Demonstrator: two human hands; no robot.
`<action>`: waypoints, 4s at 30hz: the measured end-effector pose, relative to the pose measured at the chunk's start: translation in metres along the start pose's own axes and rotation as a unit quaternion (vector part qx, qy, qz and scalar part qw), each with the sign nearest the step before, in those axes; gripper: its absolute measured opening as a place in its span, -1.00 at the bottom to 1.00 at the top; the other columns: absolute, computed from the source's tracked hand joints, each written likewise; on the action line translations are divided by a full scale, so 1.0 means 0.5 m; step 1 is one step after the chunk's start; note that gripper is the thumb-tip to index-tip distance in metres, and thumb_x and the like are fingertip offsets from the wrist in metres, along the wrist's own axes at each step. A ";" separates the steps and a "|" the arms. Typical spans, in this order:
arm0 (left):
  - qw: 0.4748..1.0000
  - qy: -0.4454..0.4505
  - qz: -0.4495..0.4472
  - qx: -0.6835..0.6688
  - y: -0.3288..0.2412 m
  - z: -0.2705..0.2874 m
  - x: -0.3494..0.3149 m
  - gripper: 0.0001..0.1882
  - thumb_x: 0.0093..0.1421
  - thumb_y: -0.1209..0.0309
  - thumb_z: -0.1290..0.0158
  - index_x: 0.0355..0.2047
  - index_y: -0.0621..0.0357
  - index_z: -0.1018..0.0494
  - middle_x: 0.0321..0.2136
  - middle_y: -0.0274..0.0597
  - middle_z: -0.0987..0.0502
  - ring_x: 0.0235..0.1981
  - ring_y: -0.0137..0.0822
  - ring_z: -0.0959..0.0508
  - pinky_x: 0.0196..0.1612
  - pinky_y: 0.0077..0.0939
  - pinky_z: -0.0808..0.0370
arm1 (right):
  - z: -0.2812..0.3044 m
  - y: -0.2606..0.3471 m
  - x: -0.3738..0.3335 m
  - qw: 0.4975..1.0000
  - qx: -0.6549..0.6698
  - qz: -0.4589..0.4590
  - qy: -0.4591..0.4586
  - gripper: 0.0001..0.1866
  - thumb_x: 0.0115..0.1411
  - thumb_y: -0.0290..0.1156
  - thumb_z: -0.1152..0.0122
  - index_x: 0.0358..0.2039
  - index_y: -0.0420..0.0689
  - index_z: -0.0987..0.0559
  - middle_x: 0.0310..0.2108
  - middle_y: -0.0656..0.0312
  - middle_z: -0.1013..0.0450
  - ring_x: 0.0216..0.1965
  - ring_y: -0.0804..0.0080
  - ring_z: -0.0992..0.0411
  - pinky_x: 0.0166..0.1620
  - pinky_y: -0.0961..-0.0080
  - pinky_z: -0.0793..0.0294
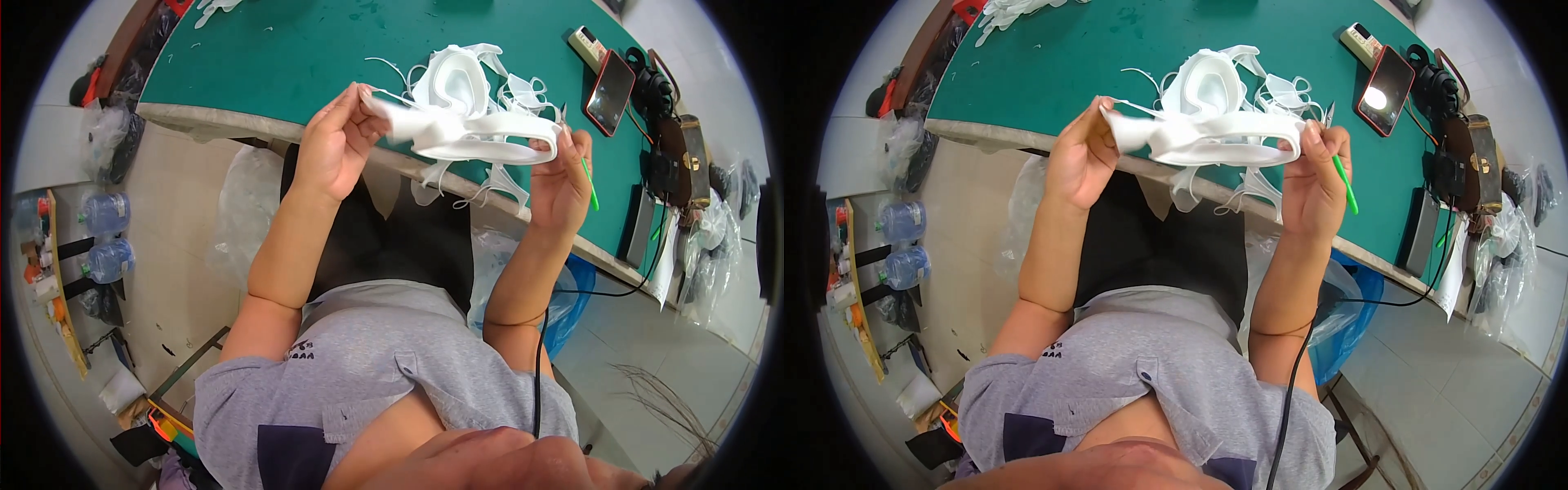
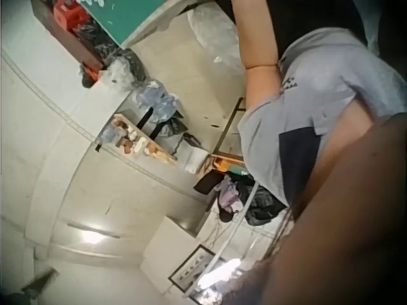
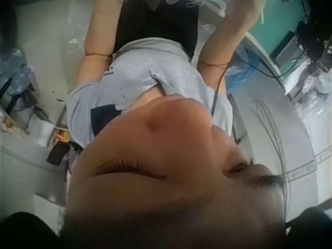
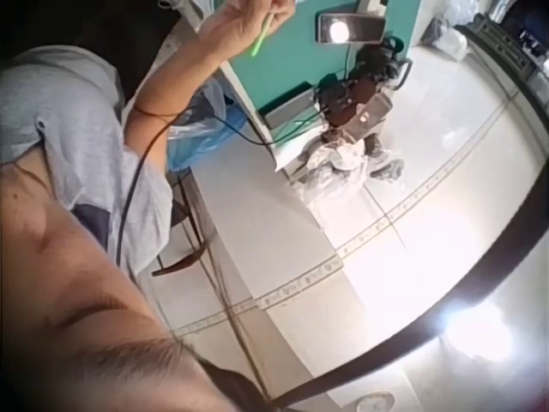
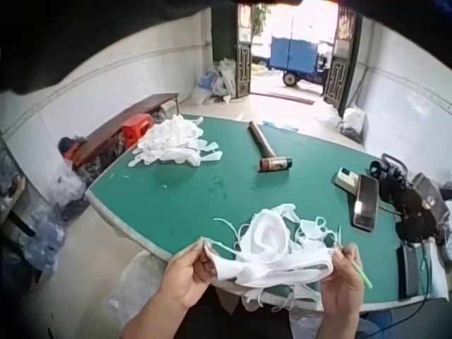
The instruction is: Trimming excess material and loose threads from white shoe upper components using scissors.
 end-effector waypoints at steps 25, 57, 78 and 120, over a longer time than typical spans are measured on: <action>0.953 0.074 -0.141 0.259 -0.078 -0.115 -0.049 -0.78 0.04 0.59 -0.06 -0.26 0.29 -0.38 -0.34 -0.21 -0.52 -0.29 -0.47 -0.50 -0.14 -0.54 -0.42 | -0.162 -0.082 -0.024 0.873 -0.325 0.008 0.364 -0.72 0.00 -0.57 -0.30 -0.44 -0.10 -0.31 -0.33 0.13 -0.47 -0.27 0.47 -0.39 -0.14 0.55 -0.33; 0.619 0.067 -0.352 0.699 0.031 -0.166 -0.052 -0.78 -0.05 0.46 -0.18 -0.34 0.18 -0.49 -0.40 -0.21 -0.55 -0.22 -0.16 -0.46 -0.03 -0.31 -0.28 | -0.166 -0.023 0.037 0.974 0.067 -0.019 0.216 -0.82 0.22 -0.62 0.00 -0.41 -0.06 -0.26 -0.29 0.17 -0.29 -0.32 0.49 -0.28 -0.23 0.65 -0.37; 0.978 0.176 -0.058 0.099 -0.029 -0.105 -0.049 -0.80 0.27 0.44 0.11 -0.12 0.22 -0.33 -0.17 -0.22 -0.46 -0.10 -0.39 -0.43 0.03 -0.48 -0.29 | -0.077 0.019 0.042 0.928 -0.312 0.205 -0.007 -0.79 0.13 -0.61 -0.16 -0.45 -0.15 -0.28 -0.29 0.08 -0.45 -0.20 0.46 -0.40 -0.10 0.59 -0.36; 0.962 0.086 0.084 0.243 -0.003 -0.119 -0.091 -0.65 0.19 0.42 -0.06 -0.07 0.40 -0.42 -0.25 -0.05 -0.55 -0.28 -0.31 -0.59 -0.14 -0.47 -0.56 | -0.077 0.028 -0.059 0.800 -0.543 0.123 0.223 -0.61 -0.23 -0.64 -0.25 -0.27 -0.21 -0.60 -0.51 0.38 -0.46 -0.56 0.74 -0.27 -0.58 0.79 -0.09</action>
Point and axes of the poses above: each hand's wrist, its own x-axis towards the middle knuckle, its own z-axis out of the back of the hand, y = z × x, the point moved 5 cm from there along x, towards the middle knuckle
